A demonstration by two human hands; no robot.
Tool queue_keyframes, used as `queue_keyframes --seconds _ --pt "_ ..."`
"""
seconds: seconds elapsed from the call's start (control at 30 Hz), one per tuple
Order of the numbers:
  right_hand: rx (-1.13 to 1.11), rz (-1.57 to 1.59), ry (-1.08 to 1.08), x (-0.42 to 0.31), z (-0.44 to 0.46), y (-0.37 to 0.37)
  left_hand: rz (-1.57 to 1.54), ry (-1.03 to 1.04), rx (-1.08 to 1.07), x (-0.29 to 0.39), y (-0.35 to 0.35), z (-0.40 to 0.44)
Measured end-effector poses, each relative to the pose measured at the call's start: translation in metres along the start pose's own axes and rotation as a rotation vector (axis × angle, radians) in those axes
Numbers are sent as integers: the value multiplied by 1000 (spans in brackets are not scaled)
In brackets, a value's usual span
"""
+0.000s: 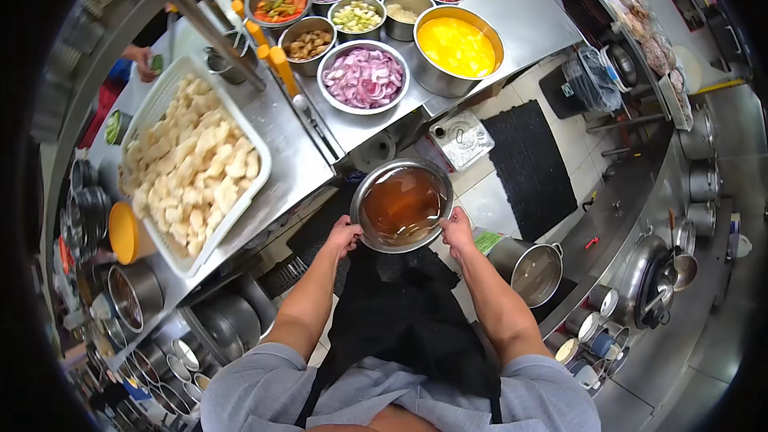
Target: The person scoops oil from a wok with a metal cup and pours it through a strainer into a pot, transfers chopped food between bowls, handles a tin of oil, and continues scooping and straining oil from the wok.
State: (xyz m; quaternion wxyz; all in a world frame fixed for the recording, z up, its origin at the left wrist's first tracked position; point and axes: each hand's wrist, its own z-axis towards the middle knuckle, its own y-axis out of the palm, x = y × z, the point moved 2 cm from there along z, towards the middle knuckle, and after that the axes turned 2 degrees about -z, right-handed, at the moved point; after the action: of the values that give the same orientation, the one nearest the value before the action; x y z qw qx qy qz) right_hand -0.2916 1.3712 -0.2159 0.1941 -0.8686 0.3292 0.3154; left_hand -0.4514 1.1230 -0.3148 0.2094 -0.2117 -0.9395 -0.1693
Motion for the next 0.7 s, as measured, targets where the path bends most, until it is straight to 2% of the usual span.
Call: queue_keyframes --seconds 0.3,0.47,0.53,0.63,0.7 --pt "92 -11 -9 -23 51 36 -6 -8 -3 37 -13 66" --pt "97 -1 -37 -41 59 53 -91 -59 91 36 -20 86" --pt "108 -36 -45 -47 62 60 -154 -19 16 39 -21 91" --pt "122 -36 -28 -55 65 70 -191 -64 -45 41 -24 97" --pt "110 -25 -32 -62 66 78 -225 -79 -10 39 -23 101"
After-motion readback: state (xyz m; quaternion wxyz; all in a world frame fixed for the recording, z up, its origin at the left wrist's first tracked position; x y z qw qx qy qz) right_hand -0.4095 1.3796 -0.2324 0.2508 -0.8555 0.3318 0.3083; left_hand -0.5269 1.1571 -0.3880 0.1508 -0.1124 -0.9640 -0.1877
